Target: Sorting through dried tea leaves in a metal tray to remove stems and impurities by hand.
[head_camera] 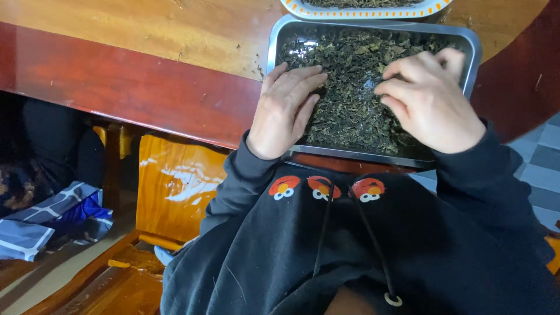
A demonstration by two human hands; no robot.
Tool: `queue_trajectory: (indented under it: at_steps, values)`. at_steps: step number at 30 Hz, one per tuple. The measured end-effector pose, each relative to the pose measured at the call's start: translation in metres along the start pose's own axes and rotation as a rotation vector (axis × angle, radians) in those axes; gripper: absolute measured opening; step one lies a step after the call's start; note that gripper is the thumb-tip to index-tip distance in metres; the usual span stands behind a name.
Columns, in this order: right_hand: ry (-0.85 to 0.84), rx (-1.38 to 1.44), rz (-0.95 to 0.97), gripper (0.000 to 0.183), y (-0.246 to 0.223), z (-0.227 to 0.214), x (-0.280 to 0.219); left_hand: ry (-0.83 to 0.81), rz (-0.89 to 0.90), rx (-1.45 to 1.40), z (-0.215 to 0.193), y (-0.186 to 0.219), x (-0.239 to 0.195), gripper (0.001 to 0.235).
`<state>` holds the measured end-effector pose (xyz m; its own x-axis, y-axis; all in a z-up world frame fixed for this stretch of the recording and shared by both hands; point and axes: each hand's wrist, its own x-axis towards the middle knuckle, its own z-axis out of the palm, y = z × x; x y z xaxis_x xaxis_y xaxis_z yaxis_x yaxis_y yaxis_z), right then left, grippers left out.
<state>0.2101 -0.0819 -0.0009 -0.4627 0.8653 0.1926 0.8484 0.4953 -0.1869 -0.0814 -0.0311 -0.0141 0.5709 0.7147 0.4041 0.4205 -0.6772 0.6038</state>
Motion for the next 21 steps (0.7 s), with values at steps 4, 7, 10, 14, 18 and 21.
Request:
queue_trajectory:
  at_steps: [4,7,10,14,18,21]
  values:
    - [-0.129,0.056,-0.078,0.052,-0.024,0.009,0.018,0.015,0.018,-0.03,-0.002,0.0,-0.005,0.025]
    - [-0.174,0.065,-0.086,0.038,-0.03,0.022,0.013,0.012,0.019,-0.034,0.001,0.001,-0.004,0.023]
    - [-0.195,0.087,0.051,0.009,-0.027,0.006,0.003,0.0,0.026,-0.046,0.004,-0.001,-0.007,0.022]
    - [-0.098,0.007,0.116,0.014,-0.004,-0.002,-0.032,0.026,0.056,-0.039,0.001,0.001,-0.003,0.018]
    - [-0.018,-0.06,0.119,0.017,-0.006,-0.008,-0.037,0.03,0.087,0.01,0.005,0.001,-0.001,0.017]
    - [0.003,-0.027,0.082,0.017,-0.013,-0.008,-0.024,0.026,0.089,0.021,0.005,0.003,-0.001,0.017]
